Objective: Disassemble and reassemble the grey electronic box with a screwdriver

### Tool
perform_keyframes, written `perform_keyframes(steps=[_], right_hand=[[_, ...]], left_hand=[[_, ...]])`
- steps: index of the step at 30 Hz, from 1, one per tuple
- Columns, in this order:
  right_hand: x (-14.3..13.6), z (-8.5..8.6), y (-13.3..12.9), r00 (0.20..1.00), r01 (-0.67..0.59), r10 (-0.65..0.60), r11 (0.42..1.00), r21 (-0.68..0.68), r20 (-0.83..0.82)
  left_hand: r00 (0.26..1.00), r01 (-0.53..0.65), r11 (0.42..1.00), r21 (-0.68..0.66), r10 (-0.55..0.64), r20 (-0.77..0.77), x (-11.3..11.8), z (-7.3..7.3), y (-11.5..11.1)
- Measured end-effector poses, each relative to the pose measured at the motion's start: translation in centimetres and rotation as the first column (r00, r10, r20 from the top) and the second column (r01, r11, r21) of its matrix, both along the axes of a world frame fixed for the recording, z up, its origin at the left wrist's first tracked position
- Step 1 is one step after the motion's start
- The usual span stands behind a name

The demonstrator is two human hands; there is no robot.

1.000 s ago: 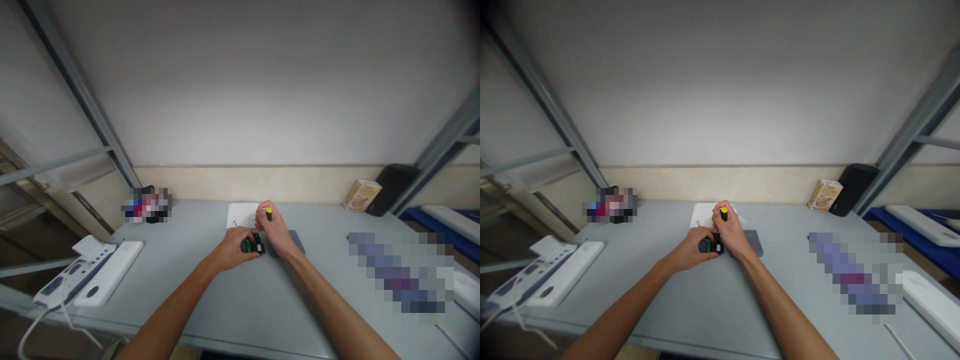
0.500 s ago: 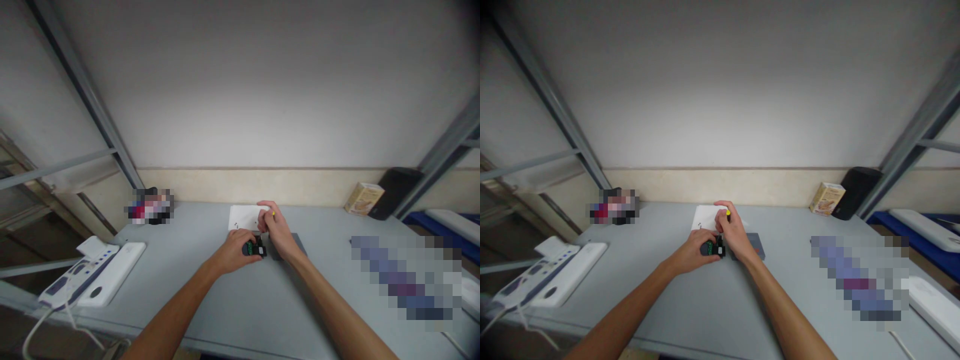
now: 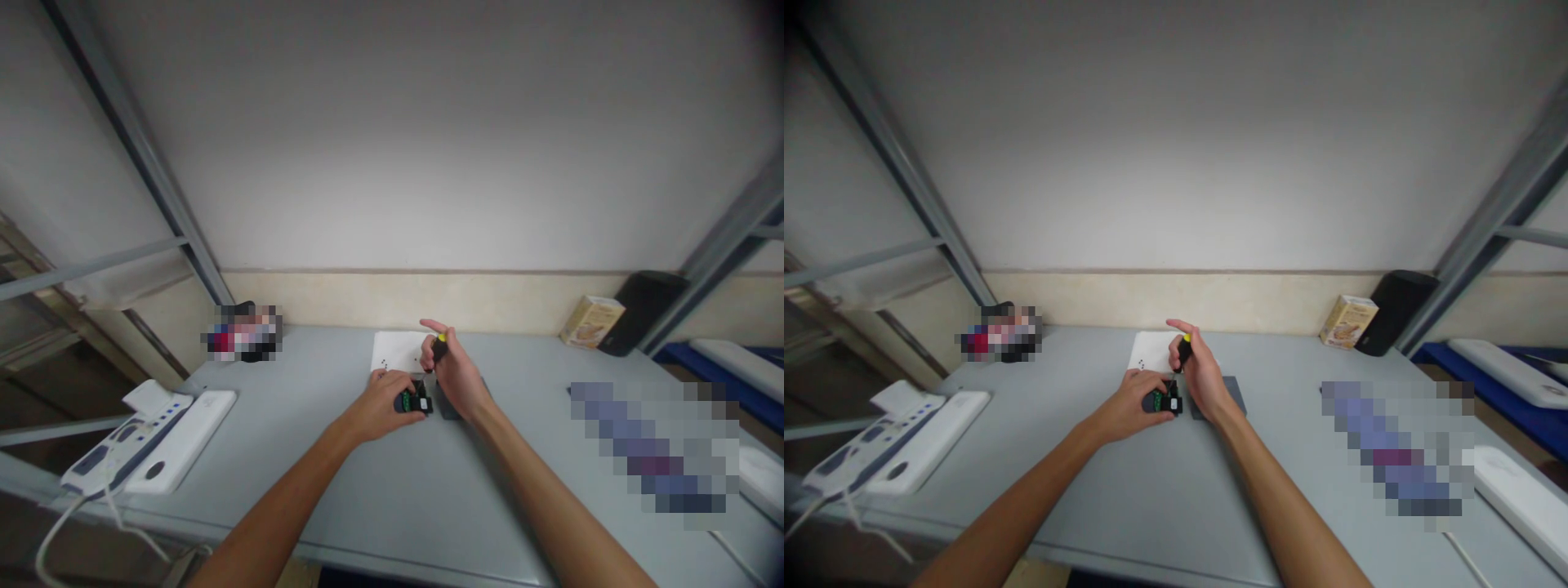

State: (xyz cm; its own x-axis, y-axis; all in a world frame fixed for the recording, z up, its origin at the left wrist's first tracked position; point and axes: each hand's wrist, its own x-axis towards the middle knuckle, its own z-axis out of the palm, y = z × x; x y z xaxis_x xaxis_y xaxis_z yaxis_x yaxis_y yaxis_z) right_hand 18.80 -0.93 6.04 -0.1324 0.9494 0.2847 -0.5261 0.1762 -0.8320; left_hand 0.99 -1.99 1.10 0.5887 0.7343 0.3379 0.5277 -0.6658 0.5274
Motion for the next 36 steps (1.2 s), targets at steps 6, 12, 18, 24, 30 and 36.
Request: perform_keyframes(steps=[6,12,18,24,30,36], right_hand=[[0.54,-0.07,0.12,1.000,0.012,-0.013,1.000,0.027,0.021],[0.09,-0.55,0.24,0.997,0.069,-0.072,0.995,0.069,0.039],[0.35,-0.06,0.10,0.999,0.048,-0.048,0.999,0.015,-0.009],[0.42,-0.37,-0.10,0.999,0.034,-0.034,0.999,0.012,-0.035],[-0.19,-0.15,-0.01,0.999,0.027,-0.026,0.999,0.017,-0.030],[0.37,-0.40,0.07,0.996,0.085,-0.086,0.996,0.033,0.031]], left_hand=[[1.000,-0.004,1.000,-0.002,0.004,-0.005,-0.03,-0.18,0.07],[1.000,0.002,1.000,-0.010,-0.002,-0.017,-0.08,-0.33,0.09],[1.000,0.010,1.000,0.006,-0.010,-0.012,-0.09,-0.33,0.08],[1.000,0.018,1.000,0.019,-0.017,-0.023,-0.09,-0.31,0.01],[0.999,0.023,1.000,0.021,-0.022,-0.028,-0.09,-0.20,0.07],[0.999,0.027,0.999,0.019,-0.026,-0.035,-0.03,-0.03,0.12]])
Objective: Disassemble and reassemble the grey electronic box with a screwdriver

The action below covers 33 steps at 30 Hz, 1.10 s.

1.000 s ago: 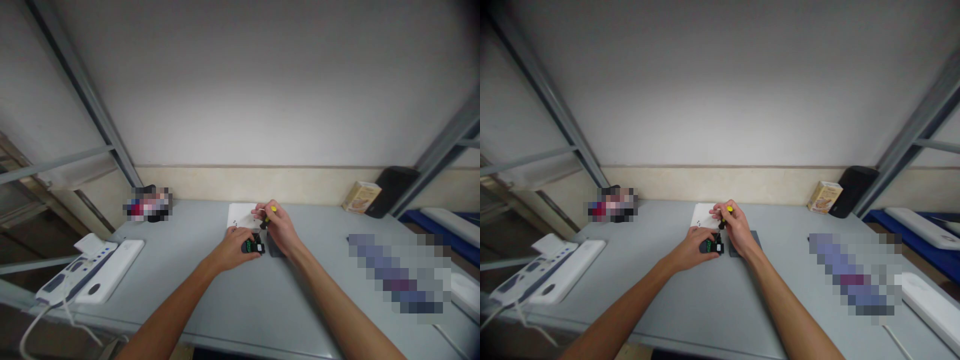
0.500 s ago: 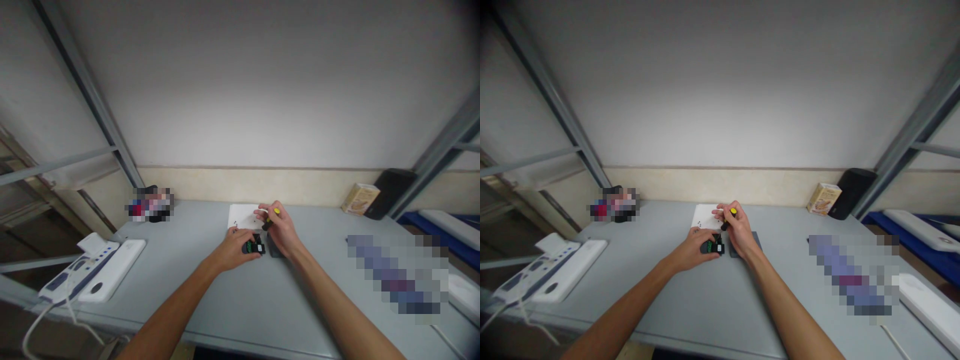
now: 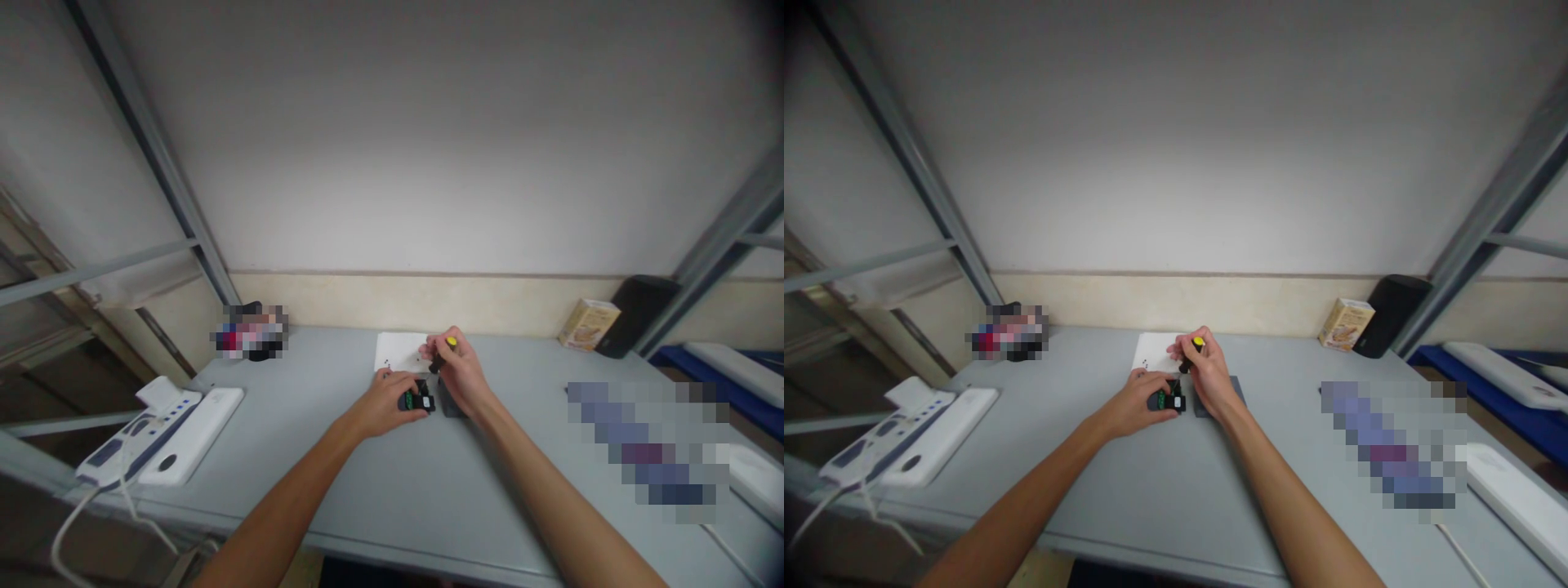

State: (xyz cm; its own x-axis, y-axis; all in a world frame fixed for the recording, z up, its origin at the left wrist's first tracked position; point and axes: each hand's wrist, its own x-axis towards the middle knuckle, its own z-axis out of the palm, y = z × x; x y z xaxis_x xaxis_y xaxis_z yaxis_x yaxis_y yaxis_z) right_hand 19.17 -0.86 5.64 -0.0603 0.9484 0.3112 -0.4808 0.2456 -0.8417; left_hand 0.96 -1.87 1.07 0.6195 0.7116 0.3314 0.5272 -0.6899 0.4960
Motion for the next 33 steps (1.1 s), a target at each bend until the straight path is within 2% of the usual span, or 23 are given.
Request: perform_keyframes(steps=[3,7,10,12,17,20,31,33], right_hand=[[-0.1,-0.4,0.1,0.996,0.085,-0.085,0.996,0.023,0.024],[-0.3,-0.3,0.0,0.996,0.055,-0.058,0.997,0.057,0.062],[-0.2,-0.3,-0.2,0.976,0.109,-0.130,0.987,0.121,0.174],[-0.1,-0.3,-0.3,0.969,0.137,-0.163,0.980,0.144,0.184],[-0.4,-0.5,-0.4,0.982,0.135,-0.150,0.983,0.128,0.118],[-0.5,-0.4,-0.5,0.993,0.094,-0.100,0.991,0.097,0.061],[-0.9,-0.2,-1.1,0.988,0.101,-0.113,0.989,0.110,0.107],[-0.9,-0.1,-1.1,0.993,0.067,-0.075,0.993,0.093,0.092]], left_hand=[[1.000,0.006,1.000,-0.002,-0.006,-0.010,0.0,0.1,0.0],[1.000,0.016,1.000,-0.006,-0.016,0.006,-0.1,0.0,0.1],[1.000,0.014,1.000,-0.008,-0.014,0.022,-0.1,-0.1,0.2],[1.000,0.007,1.000,-0.005,-0.007,0.026,-0.1,-0.2,0.2],[1.000,-0.002,1.000,0.021,0.002,0.013,-0.2,-0.2,0.0],[1.000,0.008,0.999,0.048,-0.008,0.005,-0.2,-0.1,0.0],[0.999,0.032,0.998,0.055,-0.031,-0.015,0.0,0.2,0.0],[0.999,0.033,0.998,0.044,-0.033,-0.009,0.0,0.3,0.0]])
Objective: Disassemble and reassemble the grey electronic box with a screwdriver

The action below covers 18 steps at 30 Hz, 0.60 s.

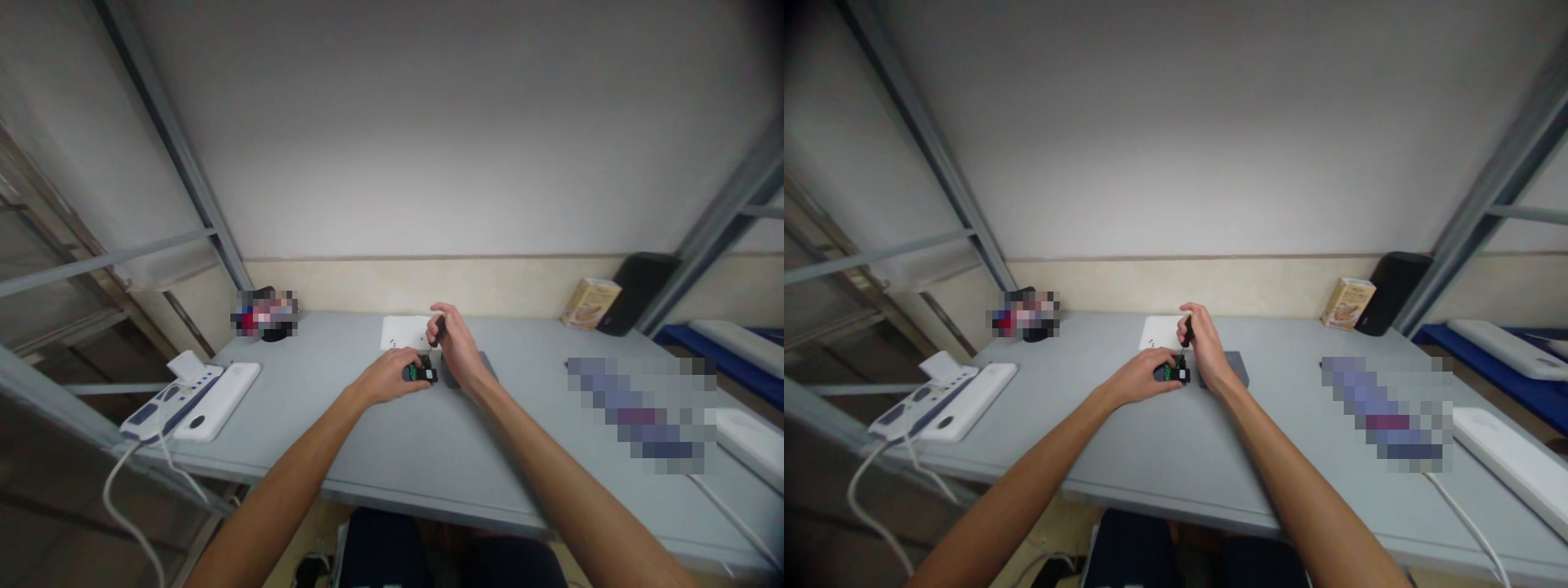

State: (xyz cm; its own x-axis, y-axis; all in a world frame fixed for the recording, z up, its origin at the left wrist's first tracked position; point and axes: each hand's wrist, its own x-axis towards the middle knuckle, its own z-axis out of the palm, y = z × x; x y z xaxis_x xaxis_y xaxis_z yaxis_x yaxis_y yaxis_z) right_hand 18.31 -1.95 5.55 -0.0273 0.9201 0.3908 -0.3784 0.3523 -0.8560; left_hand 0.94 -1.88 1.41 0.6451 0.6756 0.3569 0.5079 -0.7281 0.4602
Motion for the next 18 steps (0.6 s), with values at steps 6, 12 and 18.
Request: perform_keyframes(steps=[6,12,18], right_hand=[[0.61,0.24,0.09,0.999,-0.034,0.034,0.999,-0.006,0.037],[0.14,0.14,0.16,1.000,-0.006,0.006,1.000,-0.003,-0.011],[0.77,0.47,0.26,0.996,-0.079,0.078,0.996,-0.038,-0.040]], left_hand=[[1.000,0.028,1.000,-0.008,-0.028,0.014,-0.12,0.14,0.09],[1.000,0.024,1.000,0.002,-0.024,0.005,-0.22,0.20,0.20],[1.000,-0.011,1.000,0.011,0.011,-0.008,-0.16,0.34,0.19]])
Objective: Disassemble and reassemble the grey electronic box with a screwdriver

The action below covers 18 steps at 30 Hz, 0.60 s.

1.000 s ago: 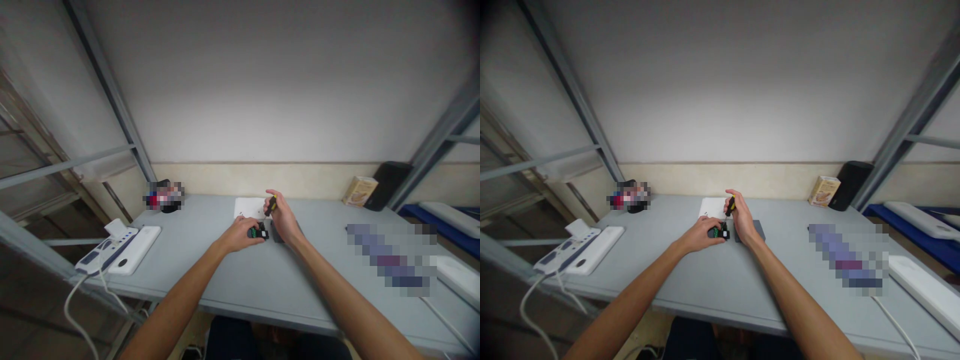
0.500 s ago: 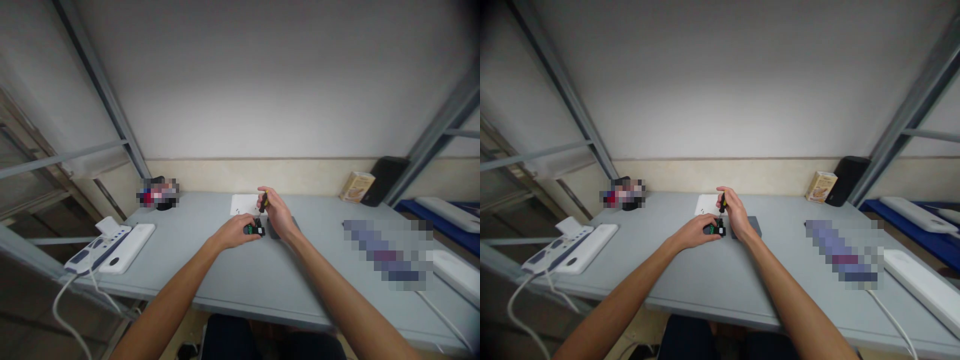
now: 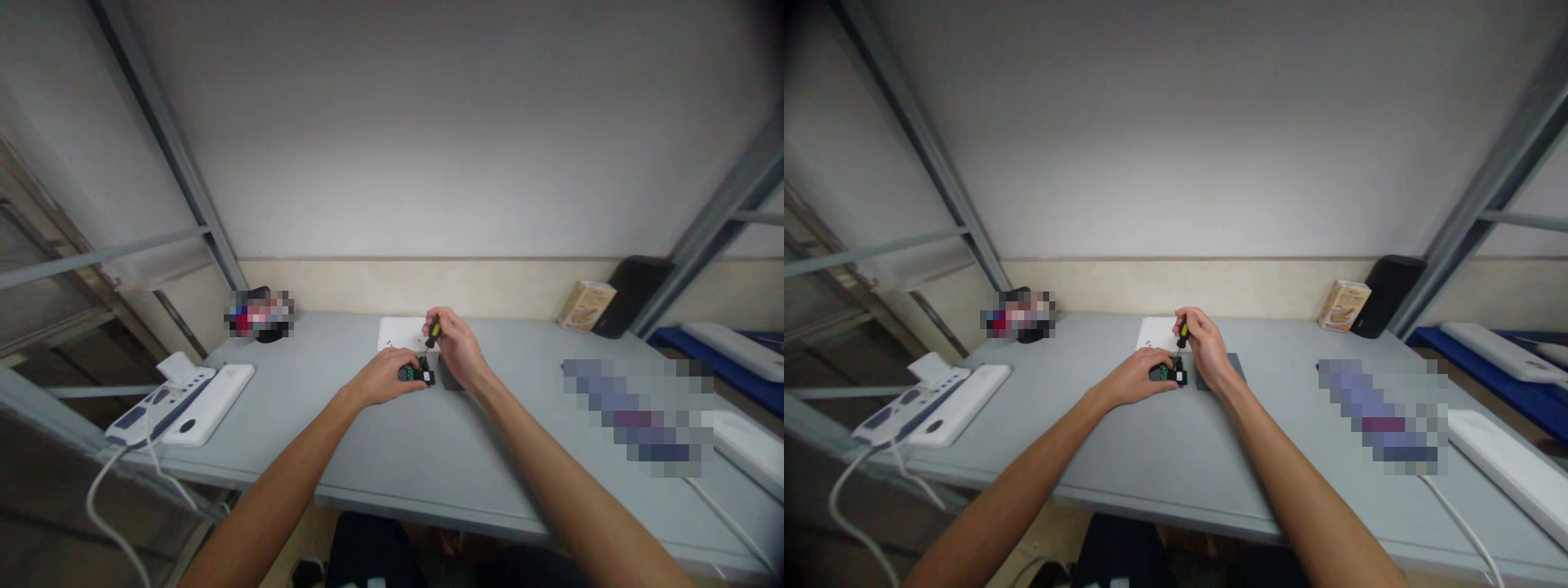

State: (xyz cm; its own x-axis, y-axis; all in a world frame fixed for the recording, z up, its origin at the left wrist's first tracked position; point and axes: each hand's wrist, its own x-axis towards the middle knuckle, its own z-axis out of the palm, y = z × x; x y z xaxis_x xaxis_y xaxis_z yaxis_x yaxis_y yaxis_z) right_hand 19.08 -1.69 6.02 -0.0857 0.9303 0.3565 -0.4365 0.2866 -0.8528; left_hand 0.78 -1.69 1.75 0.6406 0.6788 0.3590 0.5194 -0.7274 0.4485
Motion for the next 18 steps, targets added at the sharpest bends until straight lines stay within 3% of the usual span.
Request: perform_keyframes(steps=[7,13,18], right_hand=[[-0.08,-0.37,0.05,0.999,0.036,-0.037,0.999,0.018,0.040],[0.27,0.17,-0.02,0.997,-0.077,0.076,0.997,-0.022,-0.015],[0.56,-0.11,0.04,0.998,-0.050,0.051,0.999,-0.016,0.037]], left_hand=[[1.000,0.004,1.000,0.003,-0.004,-0.008,-0.04,0.06,-0.01],[1.000,0.009,1.000,0.017,-0.009,0.002,0.02,-0.01,0.01],[1.000,0.006,1.000,0.018,-0.006,-0.014,-0.04,-0.06,0.04]])
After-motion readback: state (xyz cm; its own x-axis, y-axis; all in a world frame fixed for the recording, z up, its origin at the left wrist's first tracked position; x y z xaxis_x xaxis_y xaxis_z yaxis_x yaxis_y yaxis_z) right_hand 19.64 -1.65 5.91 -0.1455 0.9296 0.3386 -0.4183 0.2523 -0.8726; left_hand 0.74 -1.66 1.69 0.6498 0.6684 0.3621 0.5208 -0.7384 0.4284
